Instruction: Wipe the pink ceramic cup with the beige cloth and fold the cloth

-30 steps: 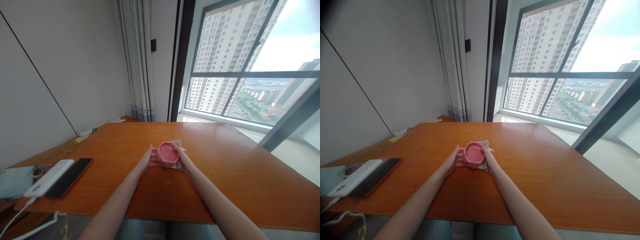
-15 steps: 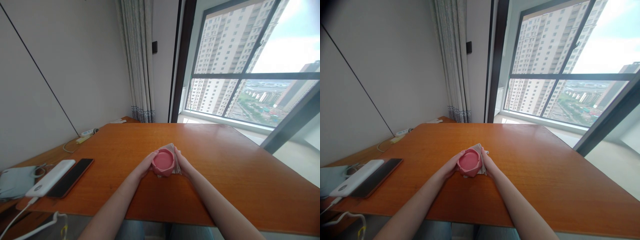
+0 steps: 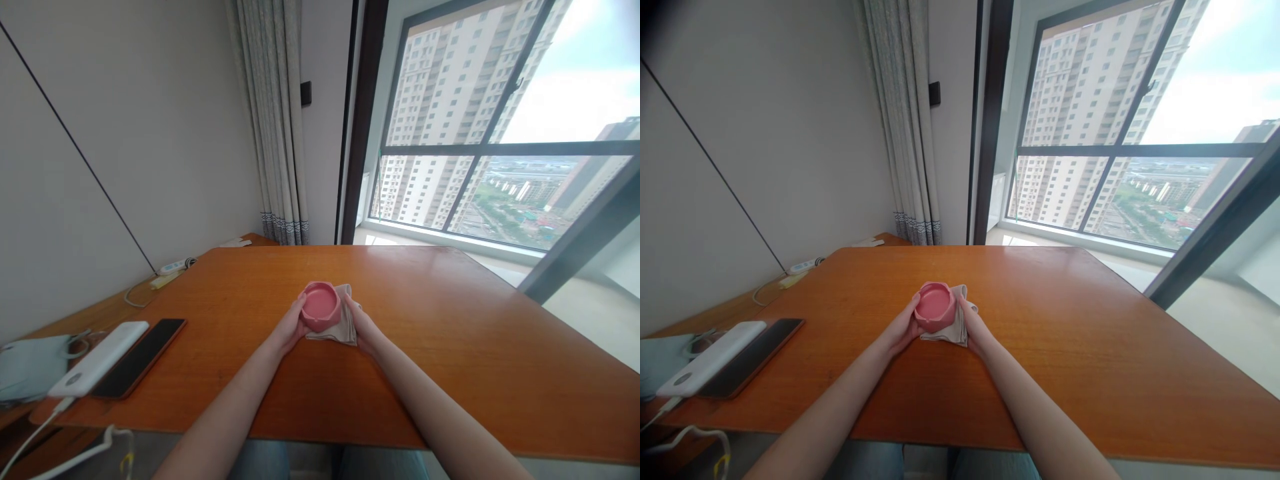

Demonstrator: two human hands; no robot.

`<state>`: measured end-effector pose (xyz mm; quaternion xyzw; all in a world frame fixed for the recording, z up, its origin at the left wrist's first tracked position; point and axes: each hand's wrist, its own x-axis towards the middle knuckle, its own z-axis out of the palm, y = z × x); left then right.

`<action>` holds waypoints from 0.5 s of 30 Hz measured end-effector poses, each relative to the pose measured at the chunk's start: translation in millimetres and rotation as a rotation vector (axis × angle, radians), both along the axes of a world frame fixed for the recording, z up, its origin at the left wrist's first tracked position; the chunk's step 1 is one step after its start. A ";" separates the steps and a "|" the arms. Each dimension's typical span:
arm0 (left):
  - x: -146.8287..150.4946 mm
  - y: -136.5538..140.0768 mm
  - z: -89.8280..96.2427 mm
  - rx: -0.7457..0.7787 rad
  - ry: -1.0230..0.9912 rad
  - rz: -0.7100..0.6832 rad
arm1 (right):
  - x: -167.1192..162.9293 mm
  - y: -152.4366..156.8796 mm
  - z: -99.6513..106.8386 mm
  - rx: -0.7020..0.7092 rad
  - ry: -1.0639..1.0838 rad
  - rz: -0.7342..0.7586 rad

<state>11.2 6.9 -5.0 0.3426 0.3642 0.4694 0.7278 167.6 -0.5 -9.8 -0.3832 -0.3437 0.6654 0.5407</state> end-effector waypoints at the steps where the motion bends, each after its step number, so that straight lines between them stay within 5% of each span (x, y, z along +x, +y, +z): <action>1: 0.6 -1.0 -0.8 0.015 -0.009 -0.025 | -0.1 0.0 -0.5 -0.011 0.014 0.017; 8: -6.4 -1.6 4.6 0.036 0.083 -0.230 | 11.1 3.7 -4.6 -0.014 -0.057 -0.072; 15: -18.9 0.4 -1.3 0.050 0.233 -0.297 | 10.2 -5.6 -0.9 -0.004 -0.173 0.184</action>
